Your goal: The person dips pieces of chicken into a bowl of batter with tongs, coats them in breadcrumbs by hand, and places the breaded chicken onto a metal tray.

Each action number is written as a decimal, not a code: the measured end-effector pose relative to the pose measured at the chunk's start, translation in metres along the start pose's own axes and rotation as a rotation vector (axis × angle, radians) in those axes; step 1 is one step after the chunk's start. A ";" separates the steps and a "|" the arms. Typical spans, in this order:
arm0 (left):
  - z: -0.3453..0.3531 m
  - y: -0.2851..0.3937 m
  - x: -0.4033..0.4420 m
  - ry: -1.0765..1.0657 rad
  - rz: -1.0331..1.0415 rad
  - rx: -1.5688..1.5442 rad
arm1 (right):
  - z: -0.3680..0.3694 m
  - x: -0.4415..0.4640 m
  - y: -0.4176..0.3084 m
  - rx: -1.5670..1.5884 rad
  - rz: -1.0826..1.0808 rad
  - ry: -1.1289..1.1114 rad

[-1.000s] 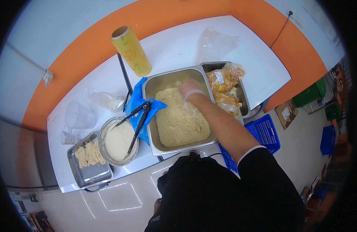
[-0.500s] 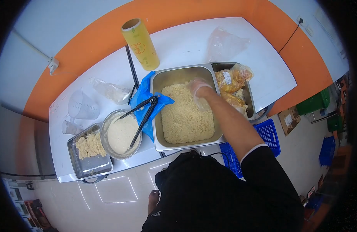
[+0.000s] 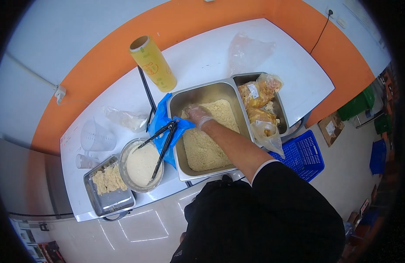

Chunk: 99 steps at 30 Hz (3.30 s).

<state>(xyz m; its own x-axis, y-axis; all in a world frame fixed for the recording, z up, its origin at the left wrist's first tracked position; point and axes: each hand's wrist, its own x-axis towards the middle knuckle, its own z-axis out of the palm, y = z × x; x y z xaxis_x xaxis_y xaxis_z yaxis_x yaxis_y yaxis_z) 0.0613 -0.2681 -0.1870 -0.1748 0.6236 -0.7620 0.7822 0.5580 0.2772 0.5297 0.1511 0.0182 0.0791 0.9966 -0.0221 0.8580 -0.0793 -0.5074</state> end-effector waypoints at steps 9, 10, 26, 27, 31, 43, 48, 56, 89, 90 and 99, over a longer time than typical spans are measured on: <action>-0.014 0.010 -0.017 -0.040 -0.013 -0.060 | -0.010 0.014 0.035 0.373 -0.067 0.177; -0.014 0.008 -0.018 -0.035 -0.020 -0.066 | -0.030 0.010 0.029 0.509 0.048 0.085; -0.028 0.040 -0.006 -0.026 -0.034 -0.362 | -0.143 -0.068 -0.002 1.995 0.264 -0.190; -0.027 0.038 -0.005 -0.008 -0.004 -0.278 | -0.139 -0.068 -0.003 1.908 0.309 -0.194; -0.023 0.029 0.004 0.002 0.088 -0.111 | -0.120 -0.066 -0.013 1.664 0.516 -0.115; -0.009 0.000 0.032 -0.041 0.067 0.100 | -0.097 -0.075 -0.037 1.425 0.479 -0.095; -0.018 0.007 0.026 -0.047 0.046 -0.003 | -0.105 -0.078 -0.040 1.355 0.307 -0.088; -0.014 -0.004 0.045 -0.025 0.122 0.026 | -0.121 -0.082 -0.041 1.184 0.484 0.152; -0.032 0.066 -0.022 -0.016 0.020 -0.291 | -0.235 -0.117 -0.008 0.366 0.245 -0.054; -0.030 0.068 -0.024 -0.013 0.015 -0.294 | -0.230 -0.113 -0.009 0.334 0.215 -0.061; 0.025 -0.008 -0.016 -0.025 -0.084 -0.622 | -0.230 -0.075 0.139 -0.760 0.333 -0.471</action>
<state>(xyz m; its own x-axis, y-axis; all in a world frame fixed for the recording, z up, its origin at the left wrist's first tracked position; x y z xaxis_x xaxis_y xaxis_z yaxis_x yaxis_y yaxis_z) 0.0731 -0.2958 -0.1921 -0.2006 0.5549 -0.8073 0.2706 0.8234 0.4988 0.7592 0.0609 0.1473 0.3088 0.8134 -0.4929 0.9415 -0.1880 0.2796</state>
